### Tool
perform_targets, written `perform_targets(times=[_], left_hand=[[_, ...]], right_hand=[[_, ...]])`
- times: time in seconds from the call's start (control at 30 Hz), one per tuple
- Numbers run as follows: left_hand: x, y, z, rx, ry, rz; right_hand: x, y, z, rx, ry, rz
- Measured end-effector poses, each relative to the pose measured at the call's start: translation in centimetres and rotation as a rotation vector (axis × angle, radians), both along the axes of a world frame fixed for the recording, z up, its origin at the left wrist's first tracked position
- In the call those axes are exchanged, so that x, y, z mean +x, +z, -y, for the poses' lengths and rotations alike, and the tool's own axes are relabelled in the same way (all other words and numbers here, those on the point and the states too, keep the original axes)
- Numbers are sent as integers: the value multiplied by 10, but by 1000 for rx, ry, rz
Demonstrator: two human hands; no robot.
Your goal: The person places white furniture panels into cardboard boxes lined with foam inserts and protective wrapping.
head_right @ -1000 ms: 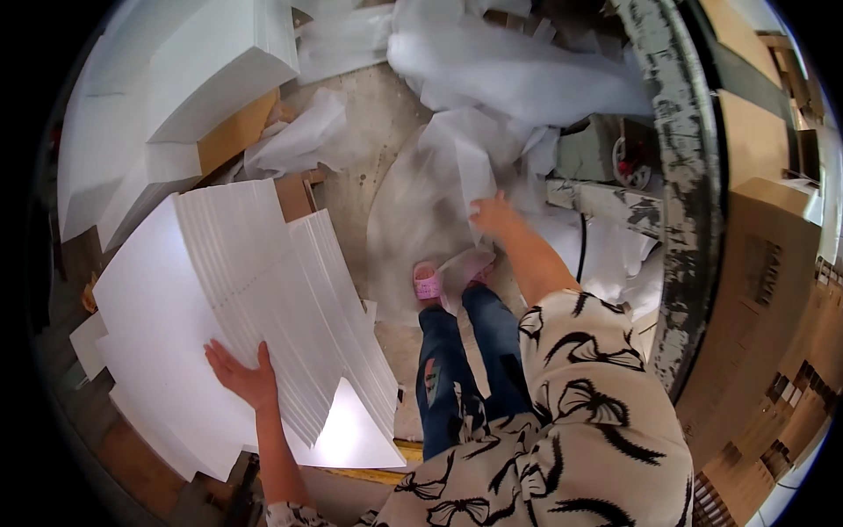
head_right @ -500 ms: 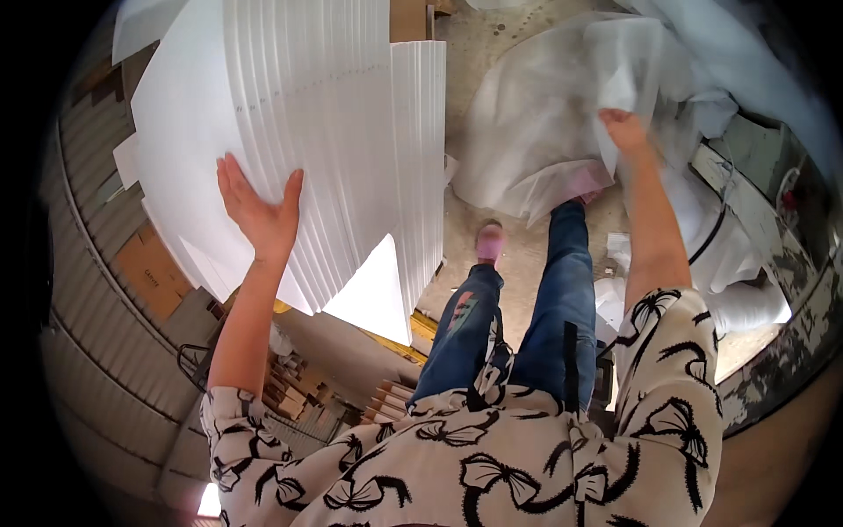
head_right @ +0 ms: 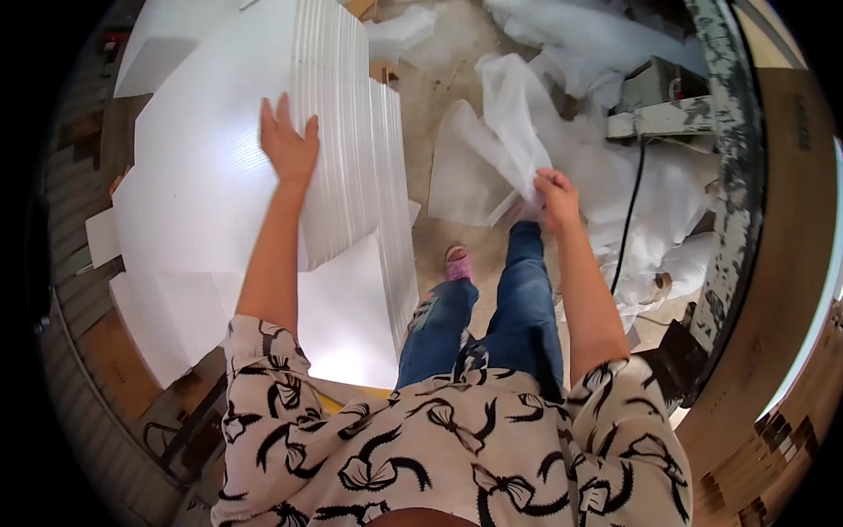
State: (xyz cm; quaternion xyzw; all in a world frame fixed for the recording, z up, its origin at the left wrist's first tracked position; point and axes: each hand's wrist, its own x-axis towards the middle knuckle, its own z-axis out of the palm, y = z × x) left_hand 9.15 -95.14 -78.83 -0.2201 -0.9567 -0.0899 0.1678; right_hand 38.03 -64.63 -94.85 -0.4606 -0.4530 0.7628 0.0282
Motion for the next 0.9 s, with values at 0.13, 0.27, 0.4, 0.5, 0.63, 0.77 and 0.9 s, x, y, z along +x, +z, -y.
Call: perform_targets(times=[0.13,0.27,0.4,0.5,0.63,0.77,0.9], left_hand=[[147,-17,-49,281,-337,356],[301,-7,-48,110,-454,924],[351,33,-92,296,-413,1037],[361,86,-134,267,-455,934],[380,50,-158,190,-438,862],[373,39,-187,460,-588,1115],[370,62,-218,692,-336,1547]], right_hand=[[58,91,1,-214,-246,-147],[80,186,2,-431,-391,-428],[93,281,-20,-403,-422,-650],[111,329,-44,-419,-555,-800],[146,364,-91,-354,-765,-918],[209,352,-147,-273,-942,-1016],[240,323,-169,-252,-1051,-1036]])
